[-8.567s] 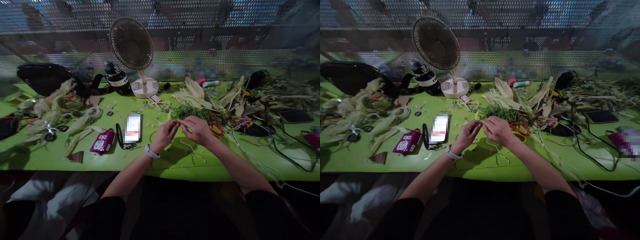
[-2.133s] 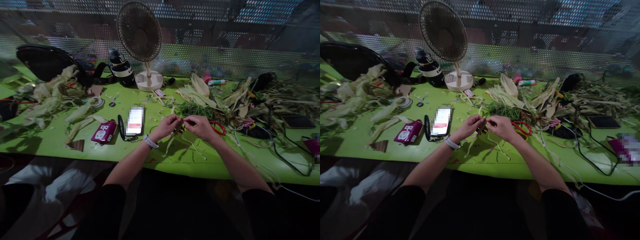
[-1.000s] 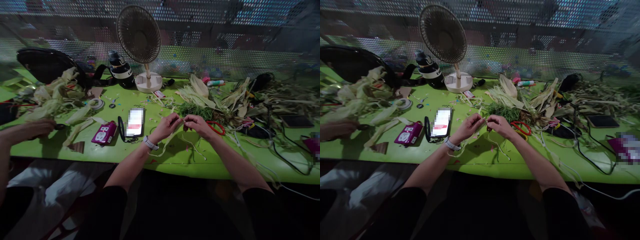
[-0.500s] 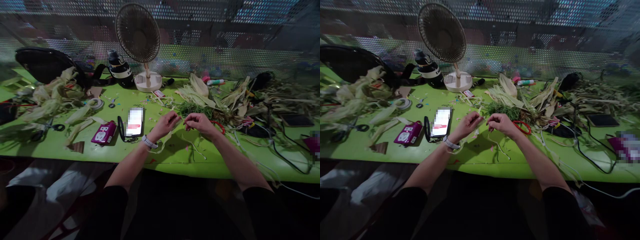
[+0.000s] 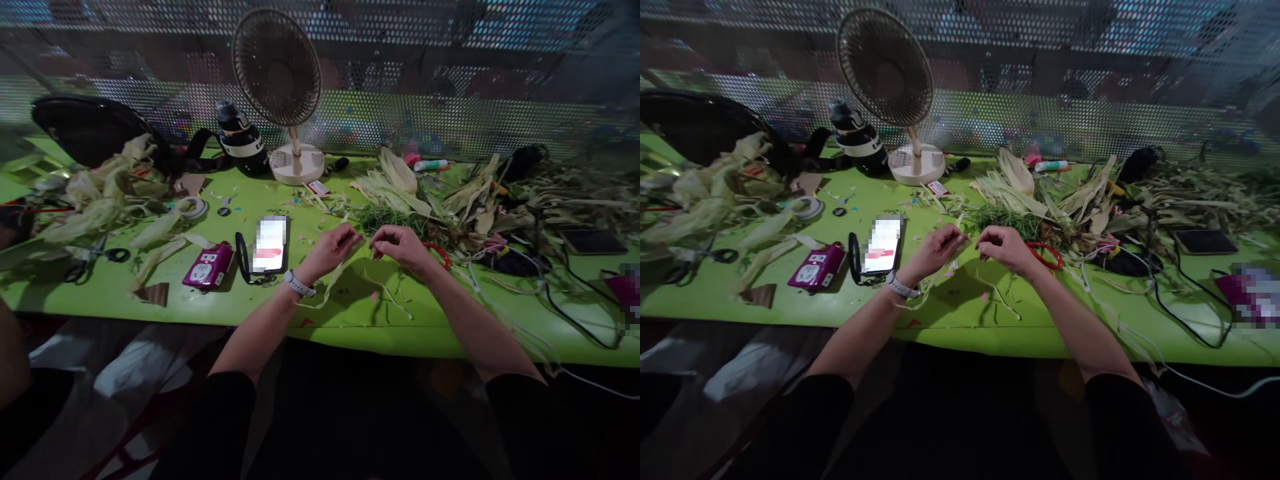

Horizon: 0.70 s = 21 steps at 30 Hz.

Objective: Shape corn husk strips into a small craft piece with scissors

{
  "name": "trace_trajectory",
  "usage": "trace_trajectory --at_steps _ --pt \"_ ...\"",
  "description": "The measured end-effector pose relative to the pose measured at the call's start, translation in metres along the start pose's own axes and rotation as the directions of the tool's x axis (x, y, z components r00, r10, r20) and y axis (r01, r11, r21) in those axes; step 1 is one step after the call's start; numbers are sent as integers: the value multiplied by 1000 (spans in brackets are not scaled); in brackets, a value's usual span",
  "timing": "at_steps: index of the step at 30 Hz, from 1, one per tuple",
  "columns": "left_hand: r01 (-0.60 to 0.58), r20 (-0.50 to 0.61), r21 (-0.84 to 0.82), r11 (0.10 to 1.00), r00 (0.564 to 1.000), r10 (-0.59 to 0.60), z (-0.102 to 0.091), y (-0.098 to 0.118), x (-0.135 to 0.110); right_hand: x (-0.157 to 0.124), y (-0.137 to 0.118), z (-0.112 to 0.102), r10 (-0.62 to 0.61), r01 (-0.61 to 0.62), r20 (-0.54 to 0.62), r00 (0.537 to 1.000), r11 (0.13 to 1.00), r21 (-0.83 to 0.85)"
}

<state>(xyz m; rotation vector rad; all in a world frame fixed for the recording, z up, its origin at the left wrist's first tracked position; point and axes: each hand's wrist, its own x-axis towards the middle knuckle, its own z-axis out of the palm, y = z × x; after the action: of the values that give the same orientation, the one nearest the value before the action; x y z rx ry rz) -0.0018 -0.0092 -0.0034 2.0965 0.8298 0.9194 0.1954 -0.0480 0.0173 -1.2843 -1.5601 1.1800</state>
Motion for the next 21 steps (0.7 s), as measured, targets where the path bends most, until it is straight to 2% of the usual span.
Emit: trace_trajectory --at_steps 3,7,14,16,18,20,21 --pt "8 34 6 1000 999 -9 1 0 0 -2 0 0 -68 64 -26 997 990 -122" --pt "11 60 -13 1000 998 -10 2 0 -1 -3 0 4 -113 112 10 994 964 -242" --pt "38 75 -183 982 997 -25 -6 0 2 -3 -4 4 -31 34 53 998 998 -59" --pt "80 33 -309 948 997 -73 -8 0 2 -4 -5 4 -15 15 37 999 1000 -14" --pt "144 -21 -458 877 985 -173 -10 1 2 -3 -5 4 -6 6 23 1000 1000 9" --pt "234 14 -559 796 962 -273 -10 4 2 -3 -5 4 1 -2 25 1000 1000 20" --pt "291 82 -579 762 950 -301 -9 6 1 -2 -4 4 2 -3 27 1000 1000 18"
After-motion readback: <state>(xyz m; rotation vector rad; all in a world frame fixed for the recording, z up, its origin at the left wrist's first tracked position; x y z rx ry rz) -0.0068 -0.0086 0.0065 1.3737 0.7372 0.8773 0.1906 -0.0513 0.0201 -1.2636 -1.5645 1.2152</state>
